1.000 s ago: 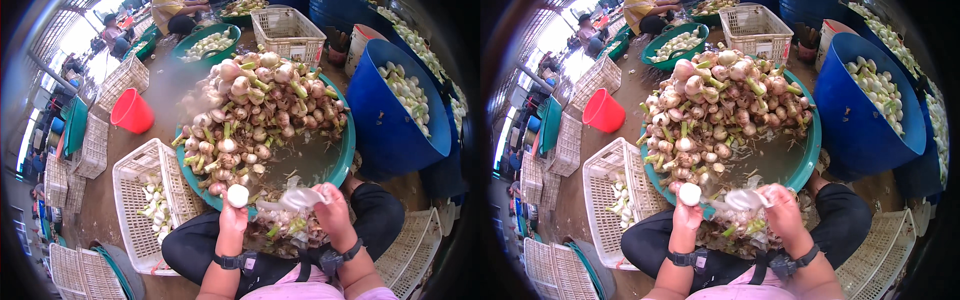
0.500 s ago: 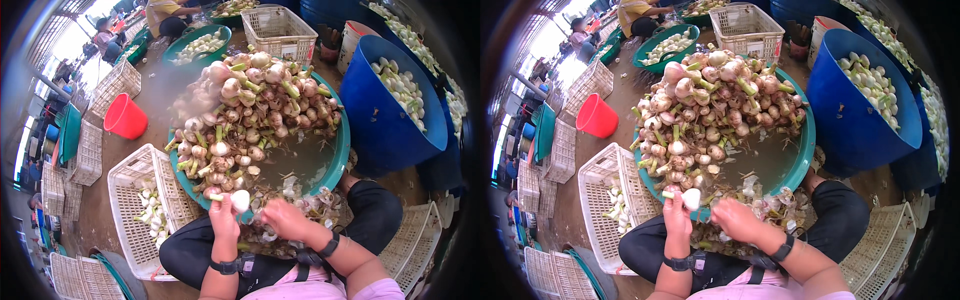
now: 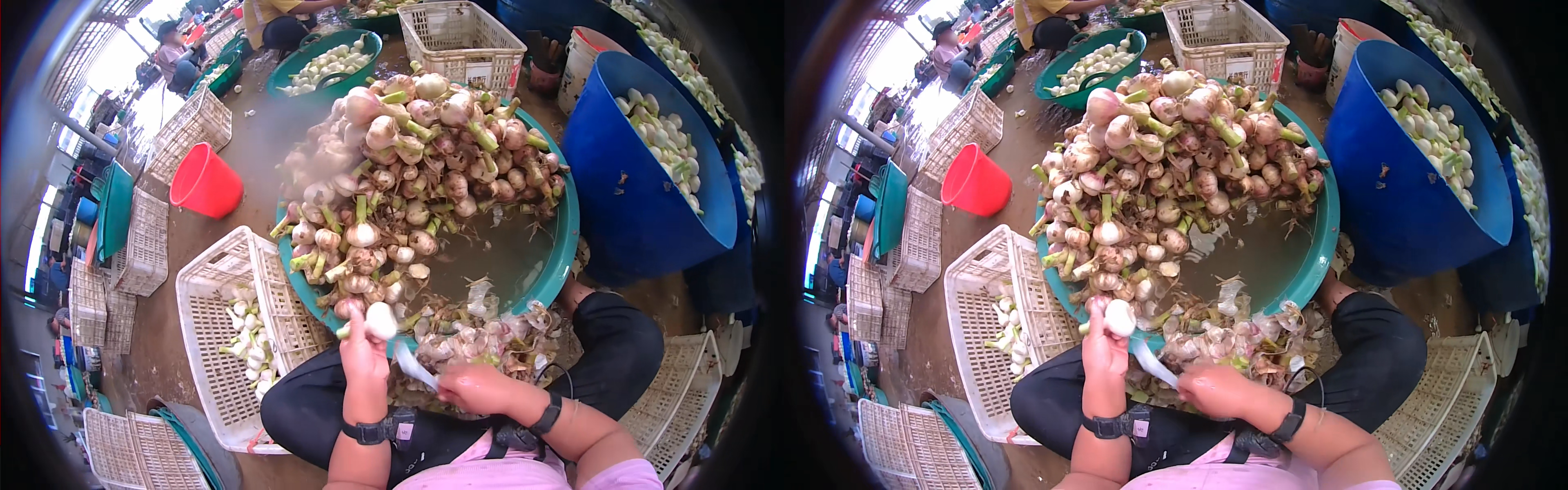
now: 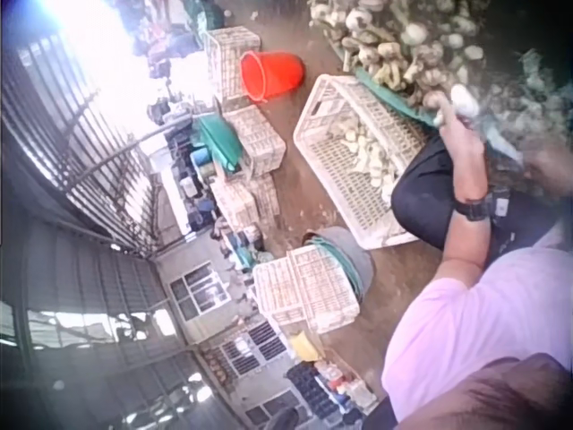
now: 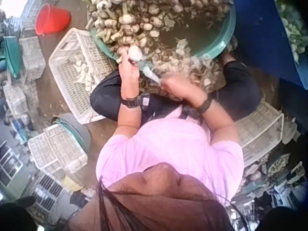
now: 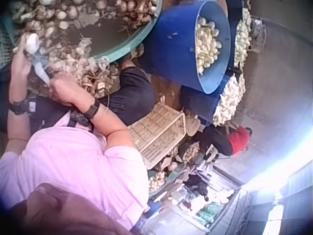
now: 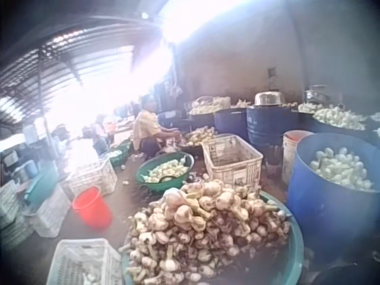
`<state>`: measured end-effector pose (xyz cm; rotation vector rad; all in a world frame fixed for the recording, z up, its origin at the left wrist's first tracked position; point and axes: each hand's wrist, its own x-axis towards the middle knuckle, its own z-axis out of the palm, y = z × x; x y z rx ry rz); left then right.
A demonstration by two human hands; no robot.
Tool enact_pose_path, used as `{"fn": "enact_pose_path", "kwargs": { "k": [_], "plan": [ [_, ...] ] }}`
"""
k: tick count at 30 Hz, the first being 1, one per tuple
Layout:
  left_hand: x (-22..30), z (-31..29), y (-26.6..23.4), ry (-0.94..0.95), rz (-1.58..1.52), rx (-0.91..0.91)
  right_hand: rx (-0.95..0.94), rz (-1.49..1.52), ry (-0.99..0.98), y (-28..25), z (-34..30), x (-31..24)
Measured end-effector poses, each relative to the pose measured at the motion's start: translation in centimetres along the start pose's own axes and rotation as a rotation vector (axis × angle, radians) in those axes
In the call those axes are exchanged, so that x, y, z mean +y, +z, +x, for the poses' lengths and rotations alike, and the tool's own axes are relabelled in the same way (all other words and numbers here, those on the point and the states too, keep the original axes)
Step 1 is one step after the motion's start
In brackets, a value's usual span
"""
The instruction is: The person peels garlic bulbs by hand, removing the outer skins and placing the cleaned garlic into a white plastic crate. They select unpeeled garlic bulbs from a large green basin and discard the skins into the basin.
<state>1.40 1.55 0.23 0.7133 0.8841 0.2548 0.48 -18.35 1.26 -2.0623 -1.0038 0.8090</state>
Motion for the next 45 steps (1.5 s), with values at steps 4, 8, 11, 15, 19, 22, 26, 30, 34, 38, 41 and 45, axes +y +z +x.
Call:
{"fn": "enact_pose_path", "kwargs": {
  "k": [4,8,11,15,19,22,26,30,34,38,41,45],
  "plan": [
    [-0.3,-0.4,-0.4,0.024,0.171,-0.084,0.448,0.452,0.160,-0.6,2.3,0.5],
    [-1.8,-1.8,1.1,0.175,0.280,-0.396,0.165,1.838,0.492,-1.7,5.8,4.3],
    [0.1,-0.6,-0.5,0.209,0.303,-0.177,0.378,2.084,-0.630,-12.5,4.4,-0.4],
    [-1.0,-0.3,-0.2,0.061,0.210,-0.196,0.609,1.521,-0.070,-15.7,8.3,3.8],
    [-4.3,0.1,1.3,0.018,0.398,-0.243,0.376,0.163,0.449,-7.4,17.7,14.3],
    [-4.6,0.9,0.2,0.078,0.538,-0.214,0.526,0.280,0.620,-5.8,18.7,12.6],
    [-3.3,0.9,0.0,0.095,0.498,-0.123,0.373,0.564,0.332,-3.0,13.8,7.2],
    [-5.7,2.2,-0.4,0.227,0.623,-0.348,0.317,0.019,0.204,-0.8,6.8,2.4],
    [-4.9,1.0,0.2,0.241,0.904,-0.368,0.332,-0.658,0.112,-1.2,4.2,1.4],
    [-4.7,1.3,-1.1,0.194,1.022,-0.356,0.447,-0.729,-0.083,-1.1,4.5,0.6],
    [-5.4,1.9,-1.3,0.072,0.921,-0.452,0.459,-0.688,-0.187,-2.4,4.4,0.6],
    [-2.8,1.5,-1.2,-0.212,0.697,-0.434,0.178,0.230,0.103,-2.7,4.9,1.2]
  ]
}}
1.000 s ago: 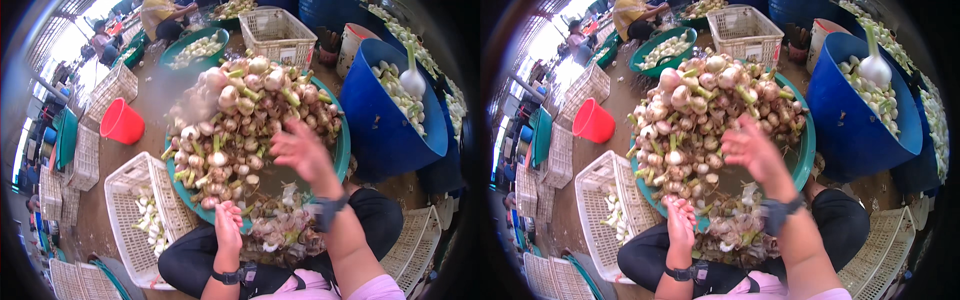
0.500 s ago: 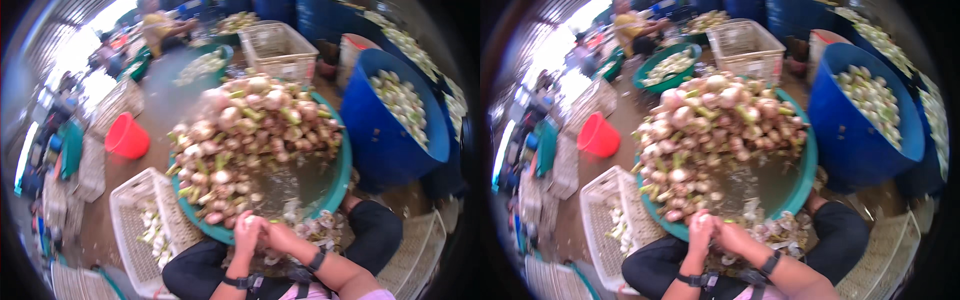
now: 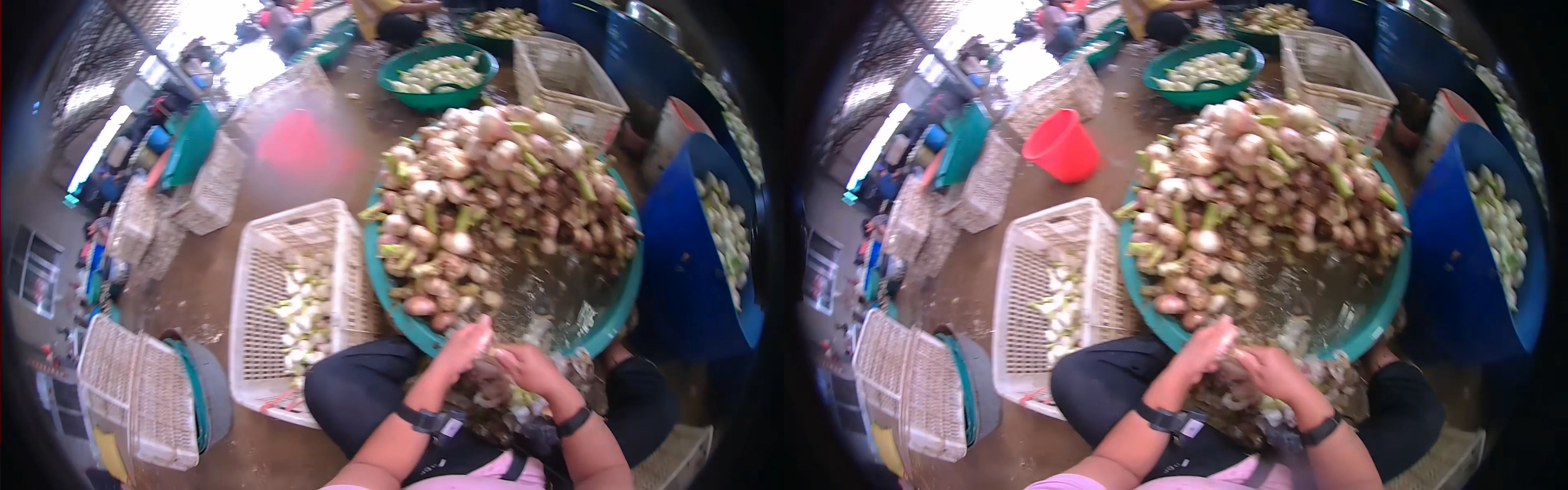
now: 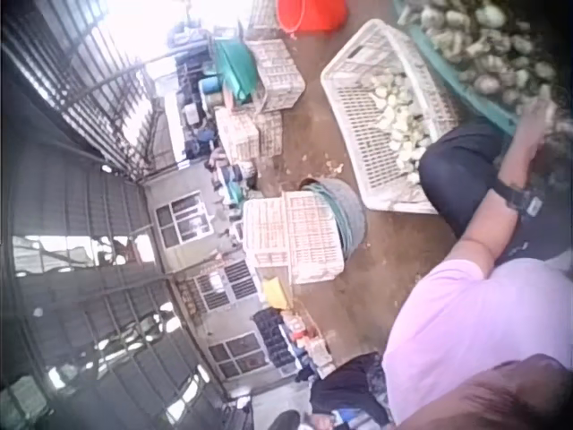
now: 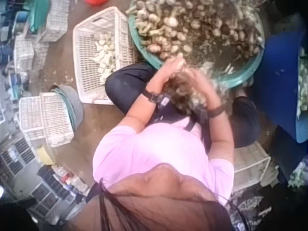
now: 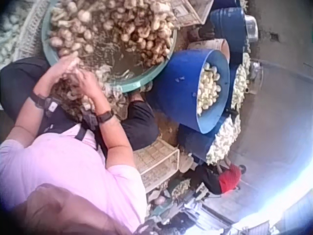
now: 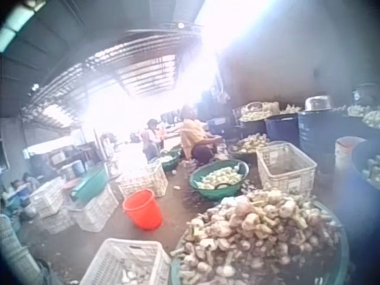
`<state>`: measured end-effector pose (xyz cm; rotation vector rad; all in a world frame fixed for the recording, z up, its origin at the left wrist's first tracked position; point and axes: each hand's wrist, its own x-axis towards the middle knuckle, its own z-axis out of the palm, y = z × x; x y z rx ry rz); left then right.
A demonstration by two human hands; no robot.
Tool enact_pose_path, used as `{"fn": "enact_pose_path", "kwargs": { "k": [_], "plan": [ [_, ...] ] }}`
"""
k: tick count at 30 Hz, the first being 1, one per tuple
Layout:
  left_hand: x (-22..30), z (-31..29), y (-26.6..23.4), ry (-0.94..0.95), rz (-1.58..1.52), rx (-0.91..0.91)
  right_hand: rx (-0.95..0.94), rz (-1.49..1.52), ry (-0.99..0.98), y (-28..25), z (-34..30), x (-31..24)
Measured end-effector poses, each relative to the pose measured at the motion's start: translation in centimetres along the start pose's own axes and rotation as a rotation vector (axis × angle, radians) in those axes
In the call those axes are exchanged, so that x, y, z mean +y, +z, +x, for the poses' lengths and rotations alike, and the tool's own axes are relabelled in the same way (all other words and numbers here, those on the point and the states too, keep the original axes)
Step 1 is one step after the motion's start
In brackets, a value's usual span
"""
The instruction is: The person peels garlic bulbs by hand, removing the outer skins and placing the cleaned garlic into a white plastic crate. They select unpeeled garlic bulbs from a large green basin and discard the skins into the basin.
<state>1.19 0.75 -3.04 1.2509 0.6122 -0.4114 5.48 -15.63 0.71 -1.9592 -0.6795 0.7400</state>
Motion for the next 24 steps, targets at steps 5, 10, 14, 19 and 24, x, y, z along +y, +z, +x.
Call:
{"fn": "enact_pose_path", "kwargs": {
  "k": [5,10,14,19,24],
  "plan": [
    [1.3,-1.0,0.2,0.028,-0.277,-0.194,0.055,0.139,0.308,-0.1,0.6,2.1],
    [1.3,-0.8,0.9,0.020,-0.149,-0.140,0.192,0.204,0.172,0.3,-0.6,1.3],
    [1.3,-1.1,1.3,0.035,-0.134,-0.100,0.335,-0.303,-0.021,0.2,-0.9,-0.8],
    [0.7,-1.0,1.5,0.027,-0.194,-0.032,0.352,-0.370,-0.035,0.9,-0.7,-0.3],
    [-0.1,-1.2,1.5,0.010,-0.351,-0.094,0.456,-0.289,0.102,1.4,0.4,-0.3]
  ]
}}
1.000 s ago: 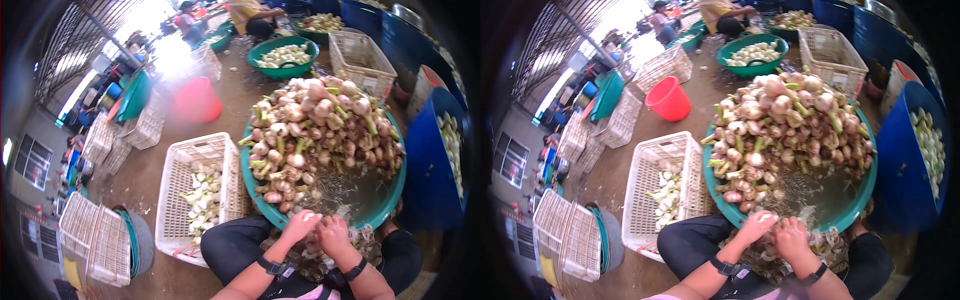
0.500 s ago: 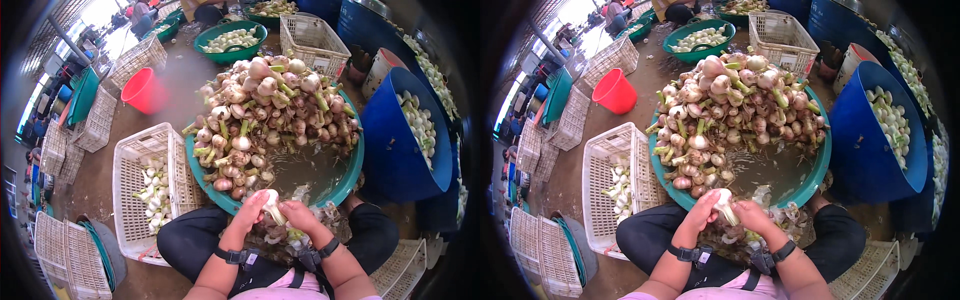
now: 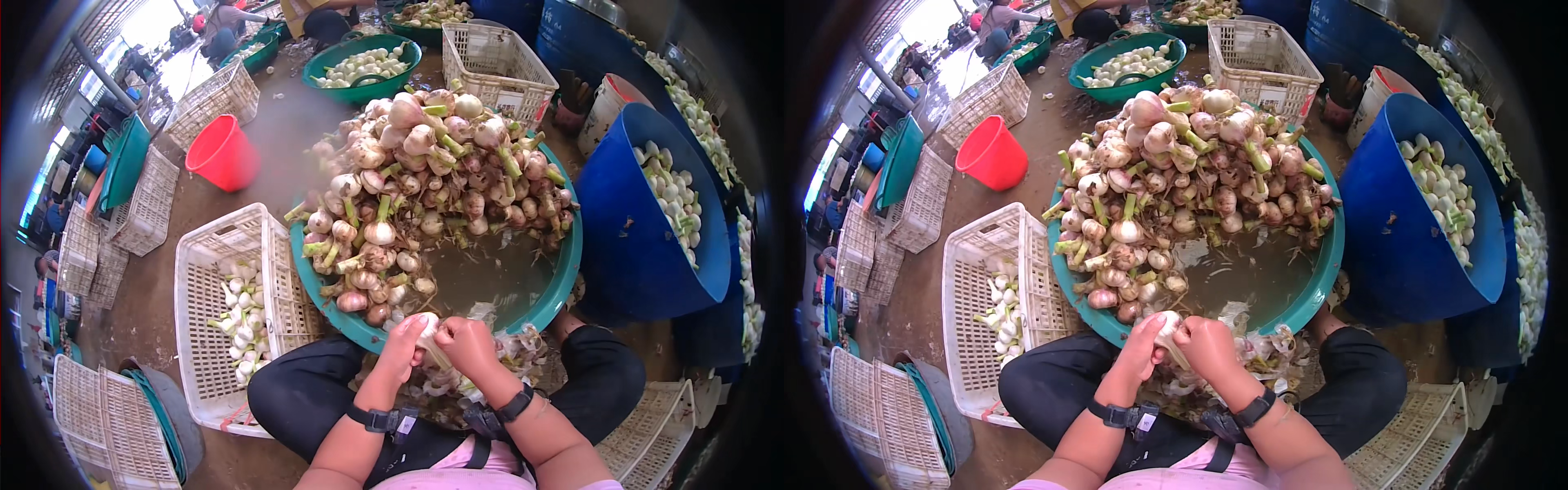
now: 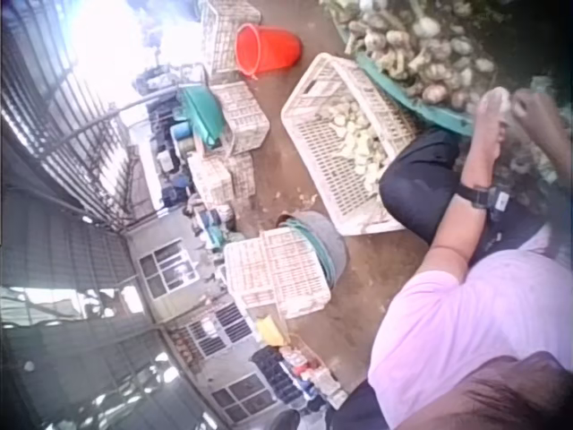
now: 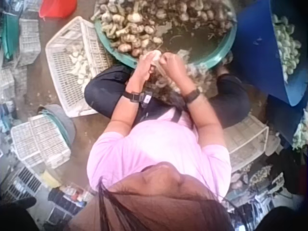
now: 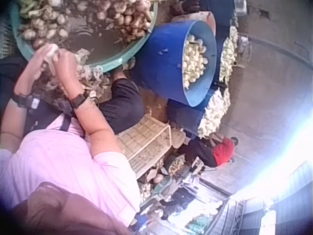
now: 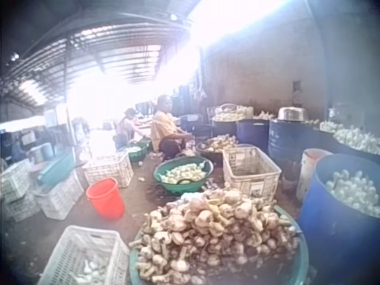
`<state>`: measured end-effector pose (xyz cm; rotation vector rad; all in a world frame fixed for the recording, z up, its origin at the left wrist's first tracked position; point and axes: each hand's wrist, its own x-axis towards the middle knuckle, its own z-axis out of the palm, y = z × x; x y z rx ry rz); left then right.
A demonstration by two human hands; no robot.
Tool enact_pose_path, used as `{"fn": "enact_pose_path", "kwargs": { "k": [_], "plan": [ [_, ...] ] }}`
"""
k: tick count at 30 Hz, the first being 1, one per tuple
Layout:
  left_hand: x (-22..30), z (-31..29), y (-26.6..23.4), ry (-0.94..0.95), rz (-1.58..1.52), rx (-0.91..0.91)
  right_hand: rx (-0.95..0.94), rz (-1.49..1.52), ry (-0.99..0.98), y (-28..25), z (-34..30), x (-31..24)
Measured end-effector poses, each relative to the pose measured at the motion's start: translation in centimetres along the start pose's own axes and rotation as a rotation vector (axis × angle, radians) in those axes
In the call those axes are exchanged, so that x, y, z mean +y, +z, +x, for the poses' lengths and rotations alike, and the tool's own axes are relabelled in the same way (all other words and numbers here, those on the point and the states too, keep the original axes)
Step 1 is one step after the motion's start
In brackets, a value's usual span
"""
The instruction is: The person peels garlic bulbs by hand, removing the outer skins and placing the cleaned garlic into a white plastic crate. They select unpeeled garlic bulbs from a large green basin and discard the skins into the basin.
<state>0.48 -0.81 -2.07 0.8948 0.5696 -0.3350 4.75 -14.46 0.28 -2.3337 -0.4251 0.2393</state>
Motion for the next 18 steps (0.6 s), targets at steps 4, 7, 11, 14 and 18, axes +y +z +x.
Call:
{"fn": "enact_pose_path", "kwargs": {
  "k": [4,7,11,14,18],
  "plan": [
    [0.2,0.0,0.6,0.096,-0.009,-0.063,-0.269,0.628,0.442,1.1,0.4,2.7],
    [0.0,-0.1,0.4,0.116,-0.062,-0.131,-0.167,1.024,0.516,1.4,-0.5,2.8],
    [0.1,0.0,-0.3,0.127,-0.030,-0.177,-0.326,0.989,0.560,-0.5,-1.0,1.5],
    [0.6,0.2,-0.3,0.061,0.375,-0.102,-0.254,0.446,0.161,-0.9,-1.1,2.5],
    [1.2,-0.9,0.7,0.332,0.731,-0.219,-0.198,0.465,0.320,-0.4,-0.7,3.5]
  ]
}}
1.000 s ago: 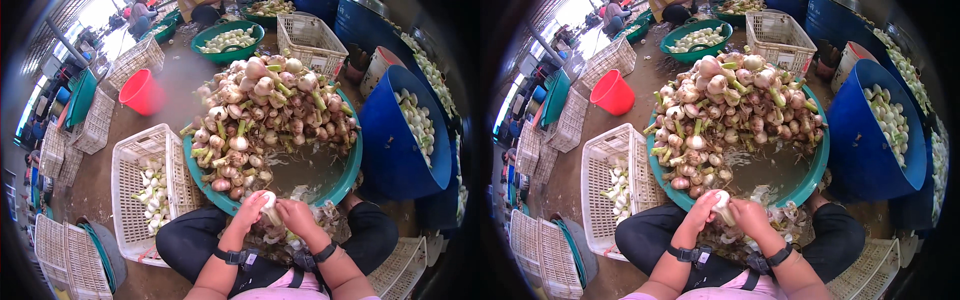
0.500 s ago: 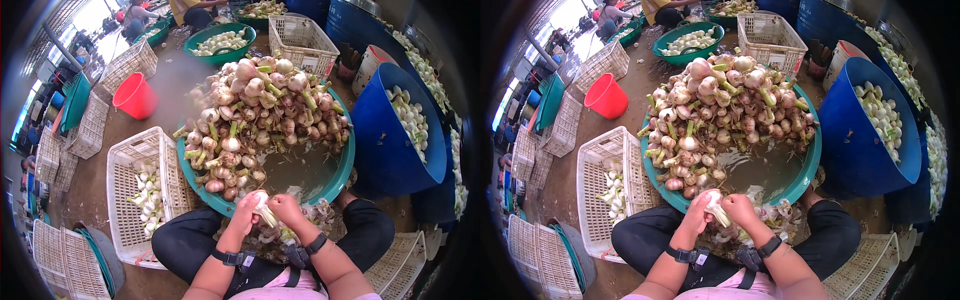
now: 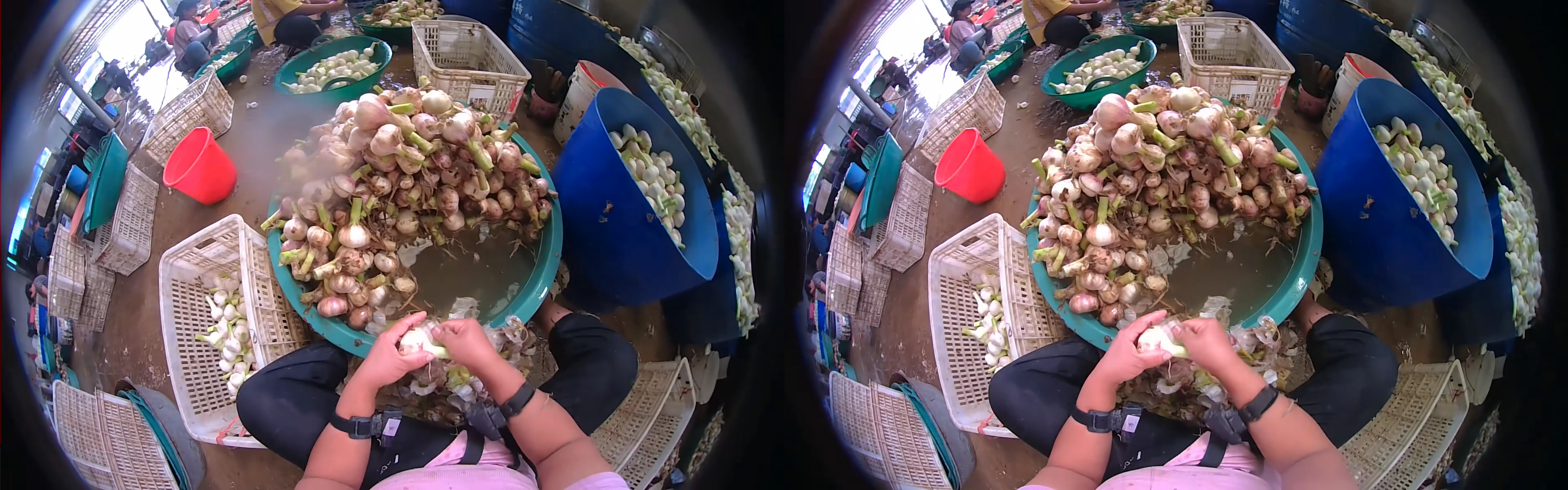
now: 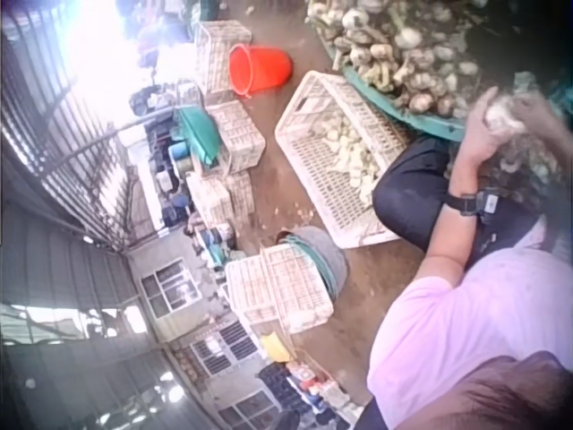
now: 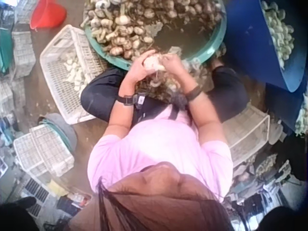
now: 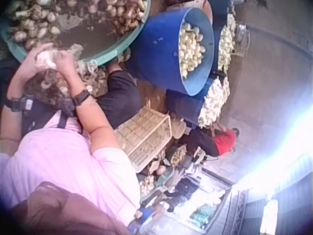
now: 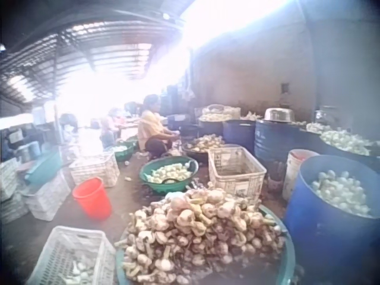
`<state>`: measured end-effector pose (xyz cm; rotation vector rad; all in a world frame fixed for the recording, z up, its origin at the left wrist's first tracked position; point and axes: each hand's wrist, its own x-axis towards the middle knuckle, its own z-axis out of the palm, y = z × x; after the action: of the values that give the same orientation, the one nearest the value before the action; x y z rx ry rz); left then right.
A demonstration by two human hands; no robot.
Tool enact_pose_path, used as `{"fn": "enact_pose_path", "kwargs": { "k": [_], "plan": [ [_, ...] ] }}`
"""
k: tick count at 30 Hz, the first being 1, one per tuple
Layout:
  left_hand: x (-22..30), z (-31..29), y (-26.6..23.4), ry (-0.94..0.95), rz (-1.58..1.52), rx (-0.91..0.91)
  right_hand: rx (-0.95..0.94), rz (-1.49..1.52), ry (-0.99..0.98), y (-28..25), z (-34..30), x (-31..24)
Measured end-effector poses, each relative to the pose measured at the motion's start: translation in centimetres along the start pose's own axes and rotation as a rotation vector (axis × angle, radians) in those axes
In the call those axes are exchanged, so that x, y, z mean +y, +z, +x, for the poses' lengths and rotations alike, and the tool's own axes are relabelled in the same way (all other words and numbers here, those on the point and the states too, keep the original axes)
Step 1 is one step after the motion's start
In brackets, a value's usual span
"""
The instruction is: The person peels garlic bulbs by hand, removing the outer skins and placing the cleaned garlic into a white plastic crate. They select unpeeled garlic bulbs from a large green basin and discard the skins into the basin.
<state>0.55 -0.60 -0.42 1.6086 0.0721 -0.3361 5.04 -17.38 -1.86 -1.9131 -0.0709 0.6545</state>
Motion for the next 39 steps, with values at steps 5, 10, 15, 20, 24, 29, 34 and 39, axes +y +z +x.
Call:
{"fn": "enact_pose_path", "kwargs": {
  "k": [5,10,15,20,24,29,34,39],
  "plan": [
    [0.0,0.1,0.5,0.136,-0.165,-0.042,-0.210,0.993,0.522,-1.8,0.7,1.5],
    [1.7,-0.2,0.3,0.631,0.717,0.014,-0.334,1.136,0.439,-2.3,-0.1,-0.1],
    [-1.3,0.9,-0.4,0.062,-1.096,0.475,-0.345,1.022,-0.001,-1.3,-2.6,-0.2],
    [-2.6,0.1,-1.5,-0.155,-1.075,0.616,-0.570,-0.739,-0.289,-1.8,-4.2,-1.0],
    [-0.1,0.1,-0.6,-0.151,-0.847,0.599,-0.060,-0.469,-0.354,-1.1,-4.1,-5.0],
    [1.0,-0.7,-0.6,0.066,-0.658,0.171,0.046,0.127,-0.397,0.2,-0.4,-2.8],
    [0.9,-0.6,-0.6,0.246,-0.156,0.287,0.121,-0.027,-0.546,-0.5,-1.8,-3.9],
    [1.7,-0.7,-1.0,0.427,0.391,0.303,0.096,-0.250,-0.735,-1.1,-1.6,-4.1]
  ]
}}
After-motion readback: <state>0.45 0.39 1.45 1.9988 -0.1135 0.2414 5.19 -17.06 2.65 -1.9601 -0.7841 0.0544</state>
